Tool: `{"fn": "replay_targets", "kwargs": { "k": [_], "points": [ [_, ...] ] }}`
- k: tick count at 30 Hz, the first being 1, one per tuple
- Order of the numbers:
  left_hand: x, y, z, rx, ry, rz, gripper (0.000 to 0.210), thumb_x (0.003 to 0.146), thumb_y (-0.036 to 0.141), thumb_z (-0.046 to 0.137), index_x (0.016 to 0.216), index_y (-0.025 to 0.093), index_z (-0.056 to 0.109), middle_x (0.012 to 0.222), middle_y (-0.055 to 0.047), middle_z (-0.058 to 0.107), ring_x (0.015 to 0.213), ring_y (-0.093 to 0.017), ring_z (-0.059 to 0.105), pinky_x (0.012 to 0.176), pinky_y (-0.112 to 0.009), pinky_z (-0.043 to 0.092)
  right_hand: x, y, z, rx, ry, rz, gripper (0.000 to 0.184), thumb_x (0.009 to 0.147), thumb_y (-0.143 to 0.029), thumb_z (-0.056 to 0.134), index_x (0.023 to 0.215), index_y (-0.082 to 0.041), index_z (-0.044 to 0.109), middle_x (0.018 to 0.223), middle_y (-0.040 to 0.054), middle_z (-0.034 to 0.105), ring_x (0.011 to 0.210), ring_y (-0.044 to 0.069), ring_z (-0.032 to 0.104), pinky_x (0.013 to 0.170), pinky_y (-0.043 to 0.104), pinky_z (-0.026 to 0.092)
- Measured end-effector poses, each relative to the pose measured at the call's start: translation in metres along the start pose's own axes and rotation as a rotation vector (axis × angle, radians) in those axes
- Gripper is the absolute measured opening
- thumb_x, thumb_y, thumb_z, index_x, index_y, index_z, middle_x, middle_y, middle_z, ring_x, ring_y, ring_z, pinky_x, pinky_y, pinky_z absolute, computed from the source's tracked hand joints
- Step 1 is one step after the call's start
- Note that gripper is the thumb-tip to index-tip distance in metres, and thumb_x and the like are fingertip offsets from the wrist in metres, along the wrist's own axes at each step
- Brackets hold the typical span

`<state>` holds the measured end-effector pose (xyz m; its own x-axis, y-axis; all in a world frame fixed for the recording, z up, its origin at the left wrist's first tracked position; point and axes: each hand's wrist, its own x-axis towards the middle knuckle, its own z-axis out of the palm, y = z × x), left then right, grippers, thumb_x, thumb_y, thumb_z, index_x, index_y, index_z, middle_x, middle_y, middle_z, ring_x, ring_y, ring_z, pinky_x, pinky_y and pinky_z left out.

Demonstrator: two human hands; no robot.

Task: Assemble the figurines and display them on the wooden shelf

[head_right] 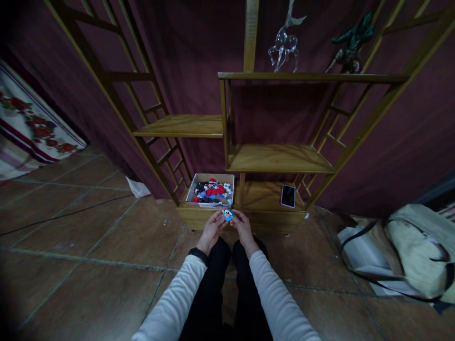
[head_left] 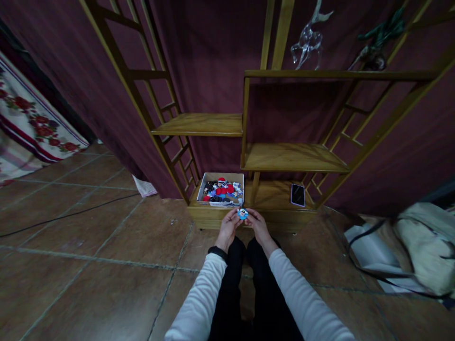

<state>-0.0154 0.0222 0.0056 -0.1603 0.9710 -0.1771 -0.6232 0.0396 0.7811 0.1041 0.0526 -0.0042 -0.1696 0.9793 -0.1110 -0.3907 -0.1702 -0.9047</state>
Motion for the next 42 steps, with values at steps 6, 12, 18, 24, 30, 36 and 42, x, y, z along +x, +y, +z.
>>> {"fn": "replay_targets", "kwargs": {
  "k": [6, 12, 18, 24, 30, 36, 42],
  "points": [
    [-0.001, -0.001, 0.002, 0.030, -0.018, -0.004, 0.045, 0.060, 0.019, 0.075, 0.103, 0.015, 0.062, 0.092, -0.008, 0.067, 0.080, -0.013, 0.061, 0.078, -0.027, 0.044, 0.002, -0.003, 0.000, 0.107, 0.042, 0.057, 0.031, 0.056, -0.033, 0.074, 0.082, -0.019, 0.066, 0.073, 0.0009, 0.066, 0.057, 0.009, 0.054, 0.055, 0.024, 0.043],
    [-0.002, -0.002, 0.004, 0.091, -0.046, 0.075, 0.046, 0.056, 0.021, 0.077, 0.098, 0.015, 0.061, 0.093, -0.008, 0.066, 0.083, -0.015, 0.061, 0.078, -0.028, 0.043, 0.004, -0.004, 0.000, 0.159, 0.073, 0.103, 0.028, 0.053, -0.029, 0.076, 0.076, -0.019, 0.065, 0.065, -0.0004, 0.064, 0.051, 0.009, 0.051, 0.050, 0.024, 0.040],
    [-0.001, -0.004, 0.004, 0.092, -0.040, 0.097, 0.044, 0.052, 0.022, 0.079, 0.091, 0.016, 0.058, 0.085, -0.004, 0.066, 0.074, -0.013, 0.060, 0.074, -0.028, 0.043, 0.006, 0.001, -0.005, 0.139, 0.032, 0.141, 0.026, 0.056, -0.030, 0.074, 0.078, -0.018, 0.066, 0.065, -0.0004, 0.064, 0.054, 0.010, 0.053, 0.053, 0.024, 0.040],
    [0.000, -0.004, 0.005, 0.090, -0.018, 0.130, 0.051, 0.051, 0.019, 0.079, 0.097, 0.015, 0.058, 0.092, -0.006, 0.066, 0.078, -0.015, 0.060, 0.076, -0.029, 0.043, 0.006, 0.001, -0.007, 0.141, -0.069, 0.211, 0.028, 0.057, -0.025, 0.073, 0.084, -0.019, 0.066, 0.076, 0.0007, 0.067, 0.064, 0.011, 0.058, 0.063, 0.025, 0.045],
    [-0.002, -0.007, 0.009, 0.199, 0.042, 0.190, 0.049, 0.051, 0.015, 0.077, 0.097, 0.017, 0.059, 0.083, -0.004, 0.067, 0.073, -0.015, 0.060, 0.069, -0.027, 0.045, 0.001, -0.006, -0.003, 0.107, -0.148, 0.194, 0.026, 0.057, -0.022, 0.070, 0.083, -0.021, 0.065, 0.088, 0.0017, 0.069, 0.079, 0.016, 0.062, 0.072, 0.028, 0.047],
    [-0.004, -0.010, 0.011, 0.259, 0.007, 0.211, 0.048, 0.053, 0.012, 0.075, 0.098, 0.018, 0.059, 0.082, -0.004, 0.067, 0.072, -0.015, 0.061, 0.068, -0.027, 0.047, -0.001, -0.008, -0.004, 0.099, -0.160, 0.164, 0.028, 0.056, -0.021, 0.069, 0.084, -0.022, 0.066, 0.092, 0.0019, 0.069, 0.086, 0.019, 0.061, 0.073, 0.030, 0.046],
    [0.000, -0.013, 0.007, 0.234, -0.008, 0.185, 0.049, 0.053, 0.014, 0.075, 0.099, 0.018, 0.059, 0.082, -0.004, 0.068, 0.071, -0.015, 0.061, 0.070, -0.028, 0.047, 0.000, -0.007, -0.007, 0.110, -0.146, 0.141, 0.032, 0.056, -0.022, 0.069, 0.087, -0.022, 0.066, 0.091, 0.0021, 0.069, 0.087, 0.019, 0.061, 0.072, 0.030, 0.045]
  ]
}}
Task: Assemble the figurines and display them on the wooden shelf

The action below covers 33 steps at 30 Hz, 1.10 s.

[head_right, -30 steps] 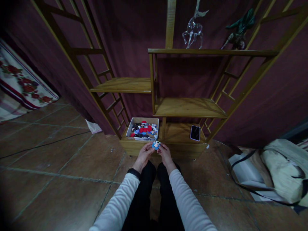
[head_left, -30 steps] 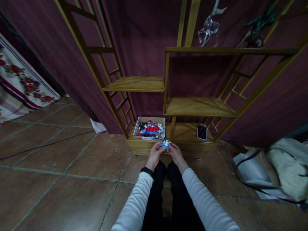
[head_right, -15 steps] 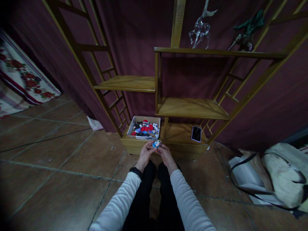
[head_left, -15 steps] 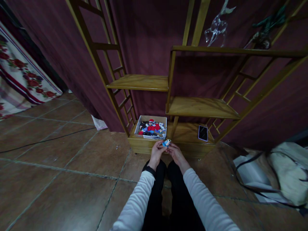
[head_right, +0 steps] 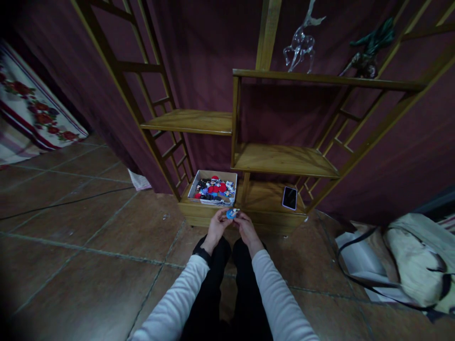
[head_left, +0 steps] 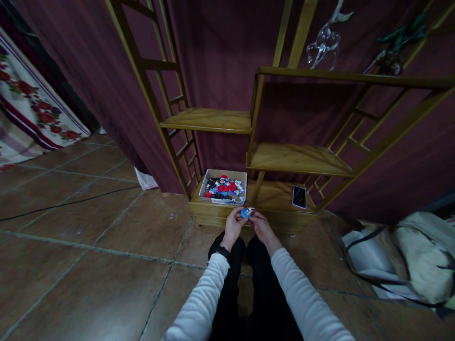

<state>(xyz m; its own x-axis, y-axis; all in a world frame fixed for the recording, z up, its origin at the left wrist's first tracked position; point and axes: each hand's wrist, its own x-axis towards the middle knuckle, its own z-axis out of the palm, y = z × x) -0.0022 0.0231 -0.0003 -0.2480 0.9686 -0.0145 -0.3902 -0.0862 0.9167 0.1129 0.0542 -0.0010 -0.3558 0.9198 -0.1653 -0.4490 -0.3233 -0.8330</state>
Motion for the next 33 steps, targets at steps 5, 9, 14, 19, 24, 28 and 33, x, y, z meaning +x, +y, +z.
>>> {"fn": "replay_targets", "kwargs": {
  "k": [5, 9, 14, 19, 24, 28, 33],
  "points": [
    [0.002, 0.001, -0.001, -0.034, -0.004, -0.036, 0.049, 0.052, 0.016, 0.077, 0.098, 0.016, 0.061, 0.080, -0.004, 0.068, 0.068, -0.015, 0.061, 0.069, -0.029, 0.048, 0.001, -0.001, -0.001, -0.004, 0.003, 0.026, 0.029, 0.058, -0.023, 0.069, 0.086, -0.020, 0.066, 0.088, 0.0028, 0.069, 0.082, 0.018, 0.061, 0.072, 0.029, 0.045],
    [0.002, 0.004, 0.000, -0.051, -0.003, -0.046, 0.047, 0.051, 0.018, 0.078, 0.095, 0.015, 0.062, 0.082, -0.005, 0.068, 0.068, -0.014, 0.061, 0.069, -0.029, 0.047, 0.001, -0.001, -0.001, 0.013, 0.019, 0.027, 0.028, 0.058, -0.024, 0.070, 0.084, -0.020, 0.066, 0.086, 0.0030, 0.069, 0.080, 0.018, 0.062, 0.071, 0.029, 0.046],
    [0.001, 0.007, 0.001, -0.049, -0.023, -0.050, 0.044, 0.053, 0.022, 0.078, 0.094, 0.015, 0.064, 0.087, -0.007, 0.069, 0.074, -0.016, 0.061, 0.073, -0.030, 0.046, 0.001, 0.000, -0.002, 0.064, 0.030, 0.022, 0.023, 0.058, -0.023, 0.070, 0.081, -0.020, 0.065, 0.086, 0.0022, 0.069, 0.076, 0.016, 0.062, 0.071, 0.029, 0.046],
    [0.001, 0.009, -0.001, -0.042, -0.035, -0.063, 0.042, 0.056, 0.026, 0.077, 0.095, 0.014, 0.066, 0.091, -0.009, 0.068, 0.078, -0.016, 0.060, 0.074, -0.028, 0.044, 0.001, -0.001, -0.003, 0.085, 0.015, 0.038, 0.025, 0.060, -0.023, 0.069, 0.085, -0.020, 0.066, 0.080, 0.0017, 0.068, 0.072, 0.015, 0.061, 0.071, 0.028, 0.046],
    [-0.001, 0.013, -0.004, -0.111, -0.007, -0.119, 0.036, 0.059, 0.032, 0.076, 0.089, 0.013, 0.067, 0.080, -0.007, 0.068, 0.068, -0.012, 0.059, 0.068, -0.025, 0.043, -0.001, -0.001, -0.002, 0.042, -0.001, 0.033, 0.033, 0.060, -0.025, 0.070, 0.092, -0.020, 0.065, 0.079, 0.0014, 0.068, 0.070, 0.013, 0.059, 0.069, 0.027, 0.045],
    [-0.002, 0.016, -0.004, -0.152, -0.058, -0.160, 0.035, 0.061, 0.035, 0.075, 0.087, 0.012, 0.068, 0.077, -0.008, 0.067, 0.067, -0.012, 0.060, 0.068, -0.025, 0.044, -0.001, 0.004, 0.002, -0.041, 0.061, -0.067, 0.032, 0.060, -0.029, 0.072, 0.090, -0.022, 0.065, 0.084, 0.0006, 0.066, 0.068, 0.012, 0.057, 0.065, 0.026, 0.044],
    [-0.002, 0.017, -0.004, -0.174, -0.032, -0.202, 0.033, 0.062, 0.034, 0.074, 0.085, 0.012, 0.068, 0.075, -0.007, 0.068, 0.066, -0.012, 0.060, 0.067, -0.024, 0.045, 0.000, 0.009, 0.003, -0.195, 0.126, -0.169, 0.029, 0.061, -0.035, 0.070, 0.086, -0.022, 0.064, 0.080, 0.0001, 0.065, 0.067, 0.012, 0.056, 0.061, 0.024, 0.044]
  ]
}}
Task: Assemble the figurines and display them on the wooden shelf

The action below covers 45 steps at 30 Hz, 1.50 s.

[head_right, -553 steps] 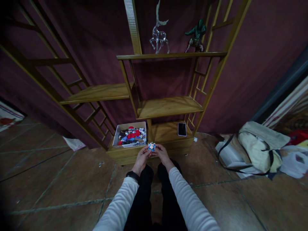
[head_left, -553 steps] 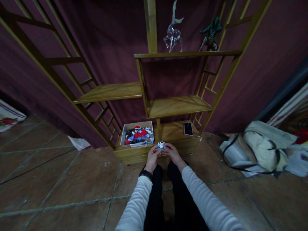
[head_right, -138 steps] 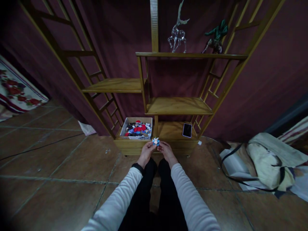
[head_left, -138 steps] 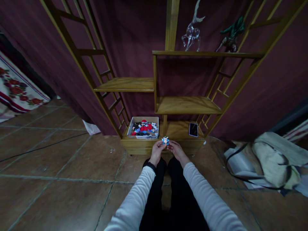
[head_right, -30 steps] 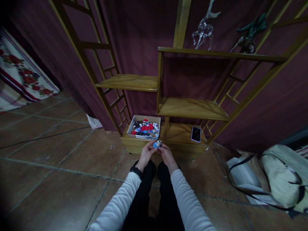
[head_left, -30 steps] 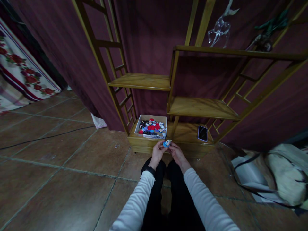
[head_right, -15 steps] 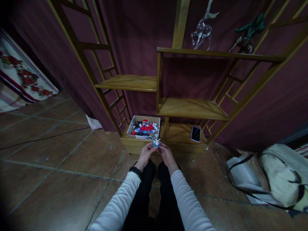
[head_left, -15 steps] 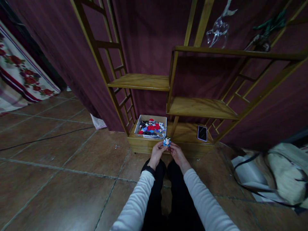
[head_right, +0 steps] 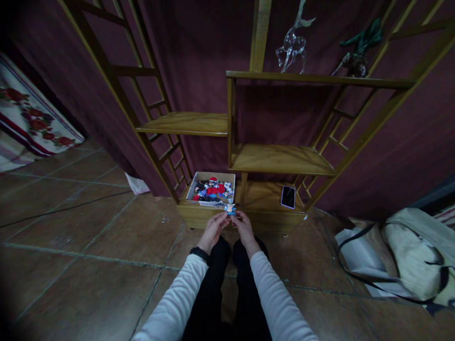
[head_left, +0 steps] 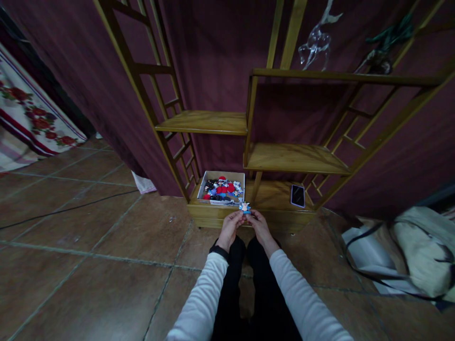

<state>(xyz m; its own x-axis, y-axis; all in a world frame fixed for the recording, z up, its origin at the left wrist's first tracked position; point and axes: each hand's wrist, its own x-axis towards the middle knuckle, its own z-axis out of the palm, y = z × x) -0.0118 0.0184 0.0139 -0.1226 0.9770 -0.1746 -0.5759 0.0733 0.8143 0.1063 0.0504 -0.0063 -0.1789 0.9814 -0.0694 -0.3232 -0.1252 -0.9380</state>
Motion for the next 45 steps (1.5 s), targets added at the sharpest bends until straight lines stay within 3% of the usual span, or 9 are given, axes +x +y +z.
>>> {"fn": "replay_targets", "kwargs": {
  "k": [9, 15, 19, 22, 27, 34, 40, 45],
  "points": [
    [0.003, -0.006, 0.000, 0.036, 0.015, -0.007, 0.032, 0.066, 0.039, 0.070, 0.080, 0.011, 0.065, 0.074, -0.007, 0.066, 0.069, -0.012, 0.060, 0.068, -0.024, 0.045, 0.000, -0.003, 0.001, -0.144, 0.065, -0.138, 0.026, 0.065, -0.040, 0.064, 0.079, -0.019, 0.059, 0.072, -0.0007, 0.061, 0.061, 0.012, 0.053, 0.057, 0.024, 0.044],
    [0.008, -0.015, -0.002, 0.230, 0.233, 0.283, 0.033, 0.060, 0.034, 0.073, 0.085, 0.015, 0.063, 0.069, -0.001, 0.061, 0.060, -0.010, 0.054, 0.057, -0.021, 0.040, 0.005, 0.002, -0.002, -0.262, 0.132, -0.192, 0.027, 0.067, -0.042, 0.062, 0.077, -0.019, 0.056, 0.065, -0.0018, 0.057, 0.056, 0.012, 0.051, 0.054, 0.024, 0.043],
    [0.009, -0.015, -0.003, 0.316, 0.181, 0.326, 0.033, 0.059, 0.028, 0.073, 0.089, 0.017, 0.066, 0.081, -0.003, 0.064, 0.067, -0.011, 0.053, 0.064, -0.023, 0.042, 0.002, 0.004, -0.004, -0.426, 0.085, -0.236, 0.027, 0.069, -0.044, 0.059, 0.079, -0.019, 0.058, 0.070, 0.0003, 0.060, 0.060, 0.013, 0.053, 0.058, 0.025, 0.043],
    [0.009, -0.015, -0.004, 0.337, 0.179, 0.331, 0.025, 0.059, 0.028, 0.073, 0.080, 0.016, 0.067, 0.075, -0.003, 0.064, 0.065, -0.011, 0.052, 0.065, -0.024, 0.042, 0.001, 0.002, -0.004, -0.519, 0.078, -0.282, 0.027, 0.070, -0.044, 0.059, 0.079, -0.019, 0.060, 0.075, 0.0017, 0.063, 0.066, 0.015, 0.056, 0.063, 0.026, 0.044],
    [0.009, -0.015, -0.005, 0.270, 0.164, 0.285, 0.025, 0.059, 0.030, 0.073, 0.077, 0.015, 0.064, 0.064, 0.000, 0.060, 0.059, -0.009, 0.051, 0.057, -0.021, 0.040, 0.002, 0.000, -0.004, -0.451, 0.043, -0.249, 0.029, 0.069, -0.043, 0.061, 0.085, -0.019, 0.061, 0.079, 0.0024, 0.065, 0.067, 0.015, 0.058, 0.062, 0.026, 0.045],
    [0.009, -0.014, -0.005, 0.112, 0.094, 0.142, 0.031, 0.057, 0.031, 0.076, 0.079, 0.015, 0.060, 0.064, 0.000, 0.062, 0.058, -0.010, 0.056, 0.061, -0.023, 0.043, 0.004, 0.004, -0.004, -0.362, 0.025, -0.208, 0.025, 0.069, -0.038, 0.061, 0.086, -0.019, 0.058, 0.074, 0.0013, 0.063, 0.062, 0.014, 0.056, 0.055, 0.025, 0.046],
    [0.007, -0.012, -0.002, 0.086, 0.092, 0.107, 0.036, 0.059, 0.030, 0.076, 0.088, 0.015, 0.062, 0.074, -0.004, 0.066, 0.067, -0.013, 0.062, 0.068, -0.026, 0.046, 0.001, 0.002, -0.004, -0.421, 0.063, -0.357, 0.020, 0.073, -0.034, 0.058, 0.087, -0.021, 0.060, 0.086, 0.0027, 0.061, 0.076, 0.016, 0.058, 0.068, 0.027, 0.048],
    [0.002, -0.006, -0.002, -0.010, 0.012, 0.026, 0.039, 0.064, 0.030, 0.073, 0.098, 0.015, 0.062, 0.086, -0.008, 0.067, 0.076, -0.015, 0.063, 0.076, -0.030, 0.048, -0.004, -0.003, -0.002, -0.529, 0.064, -0.453, 0.016, 0.076, -0.030, 0.056, 0.088, -0.022, 0.063, 0.091, 0.0040, 0.057, 0.083, 0.017, 0.057, 0.073, 0.028, 0.047]
  ]
}}
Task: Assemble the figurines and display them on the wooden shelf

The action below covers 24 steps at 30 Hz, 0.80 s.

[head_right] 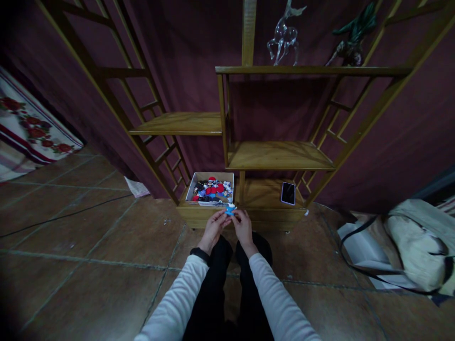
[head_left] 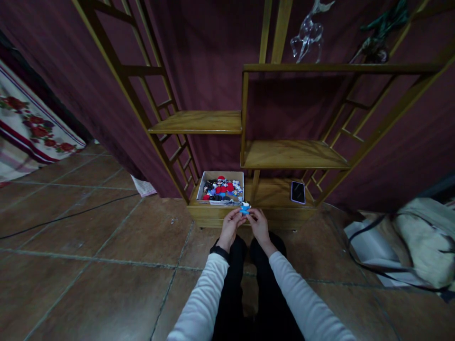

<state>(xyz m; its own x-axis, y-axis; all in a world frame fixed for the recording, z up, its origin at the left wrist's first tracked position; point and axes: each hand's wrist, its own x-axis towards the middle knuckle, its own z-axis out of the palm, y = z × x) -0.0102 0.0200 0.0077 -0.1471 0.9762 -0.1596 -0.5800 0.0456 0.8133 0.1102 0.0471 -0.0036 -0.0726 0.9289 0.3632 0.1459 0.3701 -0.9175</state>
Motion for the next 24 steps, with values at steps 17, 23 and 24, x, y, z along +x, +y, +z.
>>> {"fn": "replay_targets", "kwargs": {
  "k": [17, 23, 24],
  "points": [
    [0.004, -0.002, 0.000, -0.036, 0.051, 0.059, 0.040, 0.056, 0.021, 0.077, 0.091, 0.016, 0.059, 0.086, -0.004, 0.065, 0.078, -0.012, 0.061, 0.079, -0.028, 0.045, -0.002, -0.006, 0.001, -0.055, 0.006, 0.021, 0.025, 0.081, -0.027, 0.045, 0.100, -0.023, 0.061, 0.098, 0.0062, 0.061, 0.091, 0.019, 0.057, 0.083, 0.032, 0.045],
    [0.011, -0.012, -0.001, 0.077, 0.167, 0.221, 0.042, 0.051, 0.019, 0.078, 0.086, 0.018, 0.054, 0.083, 0.001, 0.061, 0.075, -0.009, 0.057, 0.074, -0.024, 0.042, 0.001, 0.006, 0.006, 0.037, -0.151, 0.135, 0.030, 0.079, -0.033, 0.050, 0.106, -0.026, 0.062, 0.106, 0.0034, 0.065, 0.096, 0.019, 0.059, 0.089, 0.035, 0.043],
    [0.011, -0.012, 0.000, 0.091, 0.183, 0.232, 0.042, 0.051, 0.020, 0.078, 0.084, 0.018, 0.053, 0.083, 0.001, 0.061, 0.075, -0.009, 0.056, 0.074, -0.024, 0.042, 0.001, 0.007, 0.007, 0.044, -0.157, 0.155, 0.031, 0.078, -0.033, 0.051, 0.107, -0.027, 0.062, 0.107, 0.0028, 0.065, 0.097, 0.020, 0.059, 0.090, 0.036, 0.043]
  ]
}}
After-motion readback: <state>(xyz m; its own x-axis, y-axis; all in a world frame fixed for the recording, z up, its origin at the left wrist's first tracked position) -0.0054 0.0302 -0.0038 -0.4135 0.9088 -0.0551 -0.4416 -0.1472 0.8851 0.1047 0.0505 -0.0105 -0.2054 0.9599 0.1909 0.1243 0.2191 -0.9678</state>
